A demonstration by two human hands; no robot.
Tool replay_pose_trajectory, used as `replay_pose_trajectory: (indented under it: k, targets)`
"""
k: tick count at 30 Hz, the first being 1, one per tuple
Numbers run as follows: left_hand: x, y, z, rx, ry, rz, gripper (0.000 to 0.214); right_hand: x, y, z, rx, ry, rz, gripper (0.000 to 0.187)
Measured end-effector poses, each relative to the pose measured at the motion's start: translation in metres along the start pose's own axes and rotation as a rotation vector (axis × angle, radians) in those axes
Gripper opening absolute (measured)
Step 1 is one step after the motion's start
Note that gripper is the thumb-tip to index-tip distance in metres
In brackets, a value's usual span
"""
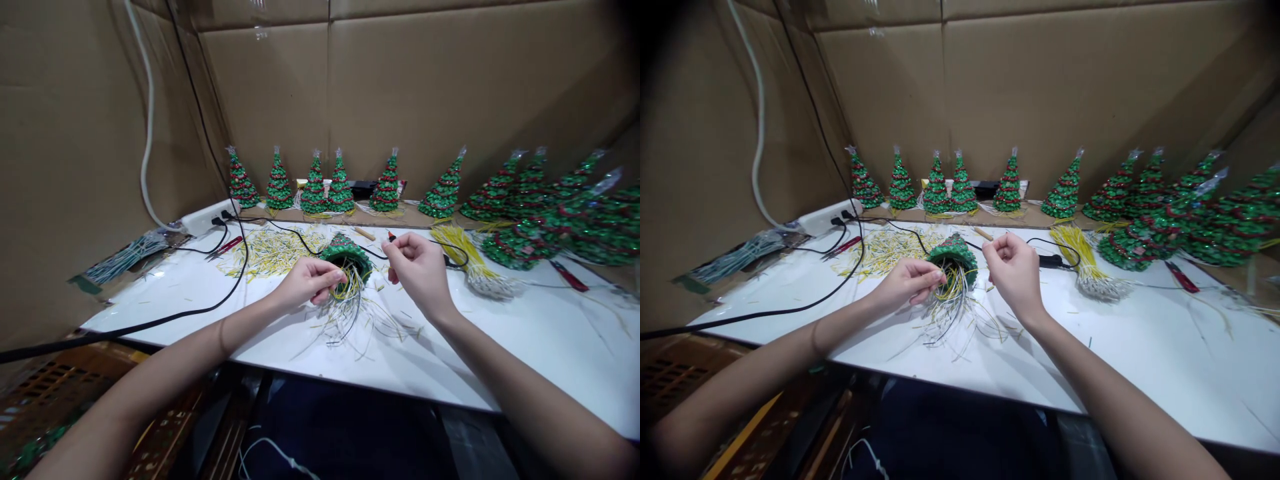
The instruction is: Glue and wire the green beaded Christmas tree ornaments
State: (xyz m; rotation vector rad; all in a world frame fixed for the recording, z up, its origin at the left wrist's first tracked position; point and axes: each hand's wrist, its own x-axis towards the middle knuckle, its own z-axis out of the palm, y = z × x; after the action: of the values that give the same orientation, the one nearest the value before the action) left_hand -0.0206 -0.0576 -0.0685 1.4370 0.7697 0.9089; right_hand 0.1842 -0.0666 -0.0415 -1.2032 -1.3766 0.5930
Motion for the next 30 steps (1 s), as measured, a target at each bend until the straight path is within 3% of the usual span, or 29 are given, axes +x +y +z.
replay_pose_trajectory:
  k: [4, 10, 15, 21, 27, 30]
  targets:
    - [0.000, 0.002, 0.000, 0.005, -0.008, 0.003, 0.028, -0.003, -0.002, 0.001, 0.052, -0.074, -0.056, 0.027]
    - [-0.002, 0.009, 0.003, 0.008, 0.008, 0.039, 0.030, -0.015, -0.011, 0.007, 0.303, -0.488, 0.008, 0.027]
    - [-0.002, 0.011, 0.004, 0.012, 0.008, 0.052, 0.033, -0.018, -0.010, 0.009, 0.343, -0.665, 0.073, 0.018]
    - [-0.003, 0.009, 0.003, 0.004, 0.004, 0.025, 0.036, -0.017, -0.004, 0.009, 0.228, -0.601, -0.114, 0.019]
    - [-0.004, 0.006, 0.003, -0.047, -0.057, -0.033, 0.032, -0.021, -0.003, 0.010, -0.128, -0.421, -0.448, 0.008]
    - [-0.003, 0.005, 0.003, -0.062, -0.056, -0.039, 0.030, -0.021, -0.001, 0.011, -0.155, -0.414, -0.486, 0.006]
